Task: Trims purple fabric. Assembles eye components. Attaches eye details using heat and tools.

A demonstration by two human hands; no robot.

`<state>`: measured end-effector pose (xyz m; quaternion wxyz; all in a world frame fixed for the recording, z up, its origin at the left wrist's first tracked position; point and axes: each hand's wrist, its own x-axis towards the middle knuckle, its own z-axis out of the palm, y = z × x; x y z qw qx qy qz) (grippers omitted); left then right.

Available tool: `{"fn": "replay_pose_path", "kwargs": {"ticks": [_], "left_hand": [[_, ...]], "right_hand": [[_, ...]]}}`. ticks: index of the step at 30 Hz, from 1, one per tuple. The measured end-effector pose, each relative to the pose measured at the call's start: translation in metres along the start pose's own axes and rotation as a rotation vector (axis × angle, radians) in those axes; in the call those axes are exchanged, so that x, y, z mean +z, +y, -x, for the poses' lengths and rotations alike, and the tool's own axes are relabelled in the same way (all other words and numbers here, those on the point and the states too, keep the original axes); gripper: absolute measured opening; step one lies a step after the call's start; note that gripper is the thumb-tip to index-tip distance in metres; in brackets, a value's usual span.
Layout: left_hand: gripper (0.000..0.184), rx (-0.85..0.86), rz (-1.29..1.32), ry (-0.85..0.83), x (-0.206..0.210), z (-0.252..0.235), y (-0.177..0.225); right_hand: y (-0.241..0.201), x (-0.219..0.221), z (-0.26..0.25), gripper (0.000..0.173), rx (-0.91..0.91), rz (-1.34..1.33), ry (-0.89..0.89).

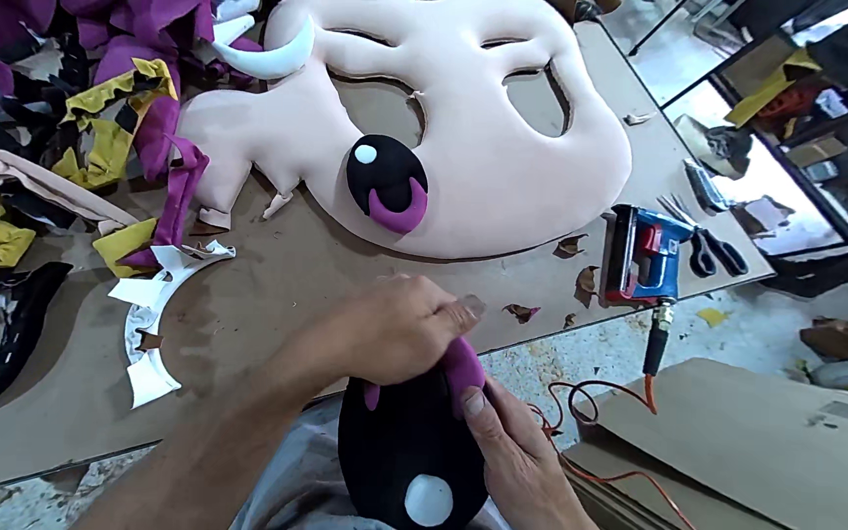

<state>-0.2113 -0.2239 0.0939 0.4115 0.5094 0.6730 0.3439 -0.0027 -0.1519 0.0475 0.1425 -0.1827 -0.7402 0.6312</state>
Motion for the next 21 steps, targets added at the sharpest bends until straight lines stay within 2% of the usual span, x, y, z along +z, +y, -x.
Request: {"fn": "replay_pose_path", "kwargs": {"ticks": [3, 5, 9, 15, 18, 21], "left_hand": [[0.053, -0.098, -0.319, 0.121, 0.016, -0.002, 0.012], [0.053, -0.155, -0.413, 0.132, 0.026, -0.001, 0.015], [0.050, -0.080, -0.460, 0.143, 0.036, 0.006, 0.017], [0.048, 0.088, -0.294, 0.165, 0.022, 0.023, 0.006], [0.050, -0.012, -0.381, 0.198, 0.024, 0.018, 0.005], [0.050, -0.019, -0.469, 0.291, 0.027, 0.014, 0.000]], "right_hand": [[0.003, 0.006, 0.003, 0.048, 0.049, 0.035, 0.091], [0.006, 0.006, 0.009, 0.048, 0.066, 0.038, 0.094], [0.002, -0.001, 0.020, 0.048, -0.012, 0.088, 0.009], [-0.005, -0.002, 0.010, 0.047, -0.156, 0.223, -0.139], [0.006, 0.000, 0.004, 0.048, -0.156, 0.212, -0.108], [0.013, 0.002, -0.002, 0.049, -0.172, 0.217, -0.099]]}}
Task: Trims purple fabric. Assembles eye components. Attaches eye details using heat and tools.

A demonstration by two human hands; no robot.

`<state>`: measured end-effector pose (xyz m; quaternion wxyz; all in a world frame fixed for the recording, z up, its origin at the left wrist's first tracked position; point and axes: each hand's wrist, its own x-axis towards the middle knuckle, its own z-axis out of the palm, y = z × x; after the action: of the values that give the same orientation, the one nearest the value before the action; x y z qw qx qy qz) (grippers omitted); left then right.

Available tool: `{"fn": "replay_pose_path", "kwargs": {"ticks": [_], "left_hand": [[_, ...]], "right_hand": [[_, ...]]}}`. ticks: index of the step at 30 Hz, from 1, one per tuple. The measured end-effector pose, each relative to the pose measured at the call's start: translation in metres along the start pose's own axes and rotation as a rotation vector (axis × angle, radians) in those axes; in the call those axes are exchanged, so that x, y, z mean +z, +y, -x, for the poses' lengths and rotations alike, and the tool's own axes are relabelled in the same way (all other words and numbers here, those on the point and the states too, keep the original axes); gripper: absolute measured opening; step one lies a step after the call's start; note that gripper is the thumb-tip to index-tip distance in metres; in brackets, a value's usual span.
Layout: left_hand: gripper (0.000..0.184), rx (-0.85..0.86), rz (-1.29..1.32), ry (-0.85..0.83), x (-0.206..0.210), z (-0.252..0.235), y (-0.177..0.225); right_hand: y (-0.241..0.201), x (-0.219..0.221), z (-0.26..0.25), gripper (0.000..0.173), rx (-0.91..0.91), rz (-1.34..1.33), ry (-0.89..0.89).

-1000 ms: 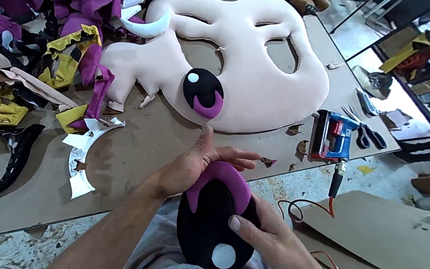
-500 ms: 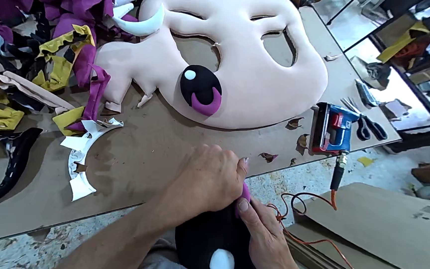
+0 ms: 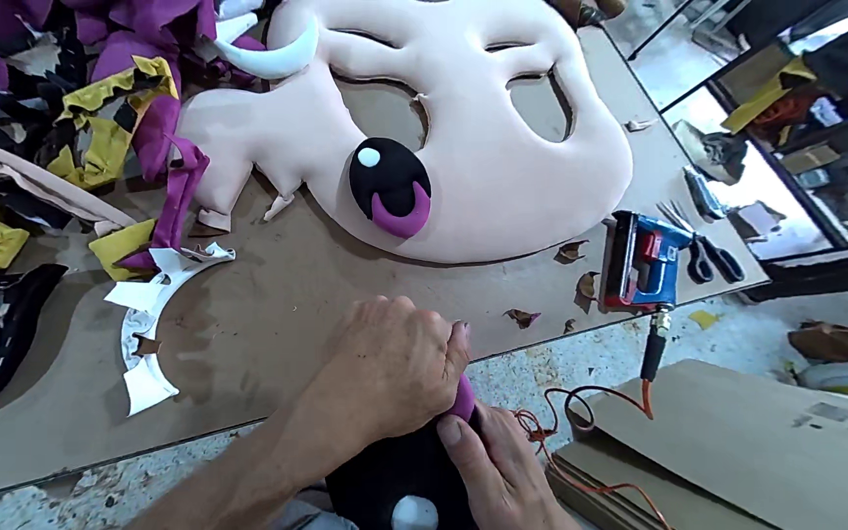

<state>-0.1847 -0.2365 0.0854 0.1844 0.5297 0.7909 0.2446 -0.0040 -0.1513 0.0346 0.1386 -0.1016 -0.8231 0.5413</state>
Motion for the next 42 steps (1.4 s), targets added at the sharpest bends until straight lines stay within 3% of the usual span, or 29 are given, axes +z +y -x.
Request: {"fn": "replay_pose_path", "kwargs": {"ticks": [4, 7, 11, 13, 19, 27, 32, 35, 38, 42], "left_hand": [[0.049, 0.051, 0.034, 0.020, 0.001, 0.002, -0.007], [0.052, -0.020, 0.102, -0.132, -0.005, -0.004, -0.017], [0.058, -0.024, 0.759, -0.201, -0.015, -0.011, -0.051], [0.062, -0.004, 0.931, -0.201, -0.018, -0.009, -0.059], [0.034, 0.054, 0.752, -0.115, 0.002, 0.000, -0.054], [0.036, 0.038, 0.809, -0.178, 0.021, 0.007, -0.054], [0.064, 0.104, 1.026, -0.278, -0.003, 0.008, -0.057], [0.065, 0.120, 0.955, -0.226, -0.004, 0.011, -0.050], [0.062, 0.136, 0.831, -0.175, 0.000, 0.015, -0.050], [0.058, 0.149, 0.775, -0.088, 0.009, 0.036, -0.059]], "right_hand": [[0.000, 0.001, -0.001, 0.049, -0.004, -0.002, -0.031], [0.003, 0.004, -0.007, 0.050, 0.112, -0.130, -0.027], [0.009, 0.002, -0.021, 0.046, 0.186, -0.350, 0.051], [0.008, 0.001, -0.027, 0.047, 0.156, -0.370, 0.106], [0.000, 0.012, -0.019, 0.051, 0.147, -0.294, 0.229], [0.000, 0.012, 0.001, 0.052, 0.248, -0.330, 0.214], [-0.014, 0.004, 0.009, 0.056, 0.263, -0.445, 0.178], [-0.012, 0.006, 0.005, 0.046, 0.177, -0.266, 0.229], [-0.008, 0.004, 0.003, 0.047, 0.113, -0.096, 0.205], [-0.018, 0.017, 0.007, 0.036, 0.176, -0.151, 0.170]]}}
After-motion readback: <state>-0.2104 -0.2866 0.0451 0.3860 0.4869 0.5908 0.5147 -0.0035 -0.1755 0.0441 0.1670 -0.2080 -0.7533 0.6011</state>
